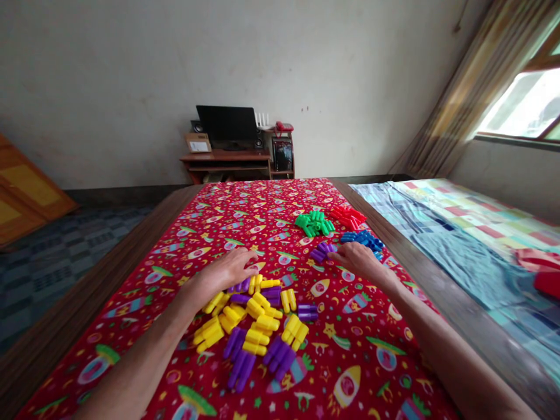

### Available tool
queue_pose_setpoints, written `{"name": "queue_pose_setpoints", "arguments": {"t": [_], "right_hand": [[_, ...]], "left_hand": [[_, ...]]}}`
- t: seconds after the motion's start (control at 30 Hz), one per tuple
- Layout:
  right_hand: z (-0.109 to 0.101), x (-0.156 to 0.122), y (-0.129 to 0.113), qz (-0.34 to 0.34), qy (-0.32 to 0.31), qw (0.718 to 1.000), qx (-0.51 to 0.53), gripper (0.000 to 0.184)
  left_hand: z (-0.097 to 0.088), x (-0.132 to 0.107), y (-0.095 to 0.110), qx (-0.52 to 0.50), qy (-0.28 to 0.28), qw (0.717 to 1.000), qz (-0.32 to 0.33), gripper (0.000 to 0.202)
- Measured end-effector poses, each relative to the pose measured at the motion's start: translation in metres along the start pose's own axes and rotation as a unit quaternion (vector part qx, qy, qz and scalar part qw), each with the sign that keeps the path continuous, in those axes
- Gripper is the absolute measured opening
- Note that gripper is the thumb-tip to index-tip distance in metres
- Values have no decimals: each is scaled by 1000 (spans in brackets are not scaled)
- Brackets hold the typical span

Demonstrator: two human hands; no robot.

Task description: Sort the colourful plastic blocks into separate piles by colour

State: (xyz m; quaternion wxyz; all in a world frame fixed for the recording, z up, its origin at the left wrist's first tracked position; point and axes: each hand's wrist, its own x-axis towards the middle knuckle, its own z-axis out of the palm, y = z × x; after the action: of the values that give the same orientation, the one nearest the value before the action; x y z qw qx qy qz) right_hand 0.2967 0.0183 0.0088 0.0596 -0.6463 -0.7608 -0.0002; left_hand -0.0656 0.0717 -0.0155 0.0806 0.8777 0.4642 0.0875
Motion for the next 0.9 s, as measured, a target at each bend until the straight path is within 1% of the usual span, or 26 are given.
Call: {"name": "queue_pose_setpoints", "arguments": {"t": [0.07, 0.13, 0.17, 0.2, 0.23, 0.27, 0.3, 0.37, 0.43, 0.5, 0.6, 0.63, 0.67, 0.73, 0.8, 0.83, 0.9], "right_hand": [[-6, -2, -9, -22, 8, 1000, 12, 41], [-11, -7, -23, -76, -17, 995, 60, 37], [-13, -11, -31, -119, -46, 987, 95, 34], [-13, -17, -40, -171, -79, 973, 130, 31], [-13, -24, -50, -222, -110, 955, 160, 27], [-11, -31, -59, -266, -128, 939, 179, 25], [-8, -38, -67, -296, -129, 928, 186, 28], [-1, -51, -79, -325, -99, 923, 180, 36], [5, -57, -85, -328, -85, 925, 169, 34], [6, -55, -86, -318, -117, 926, 168, 26], [0, -42, -82, -300, -187, 914, 199, 17], [-2, -37, -80, -294, -194, 911, 214, 15], [-4, -32, -77, -286, -188, 912, 225, 13], [-6, -22, -69, -250, -142, 927, 243, 11], [-5, -14, -59, -194, -64, 943, 262, 11], [-3, -10, -54, -168, -21, 948, 270, 11], [4, -4, -45, -128, 64, 951, 274, 12]], "left_hand": [[-1, 2, 2, -15, -34, 999, -8, 35], [-2, 5, 7, -27, -67, 997, -3, 32], [-2, 6, 10, -31, -78, 996, 3, 28], [-4, 7, 15, -34, -85, 996, 11, 22], [-7, 8, 19, -37, -91, 995, 15, 17], [-11, 8, 23, -38, -92, 995, 15, 13], [-16, 8, 27, -38, -91, 995, 11, 11], [-28, 6, 34, -35, -94, 995, -3, 13], [-36, 2, 38, -26, -115, 993, -17, 17], [-37, -2, 40, -16, -136, 990, -22, 25], [-29, -6, 44, -2, -144, 990, -9, 39], [-26, -7, 46, 1, -140, 990, 3, 40], [-25, -7, 50, 1, -133, 991, 18, 39], [-25, -6, 60, -4, -98, 994, 58, 36], [-31, -6, 72, -18, -55, 993, 98, 24], [-33, -5, 78, -26, -45, 992, 113, 17], [-36, -6, 88, -31, -61, 990, 126, 10]]}}
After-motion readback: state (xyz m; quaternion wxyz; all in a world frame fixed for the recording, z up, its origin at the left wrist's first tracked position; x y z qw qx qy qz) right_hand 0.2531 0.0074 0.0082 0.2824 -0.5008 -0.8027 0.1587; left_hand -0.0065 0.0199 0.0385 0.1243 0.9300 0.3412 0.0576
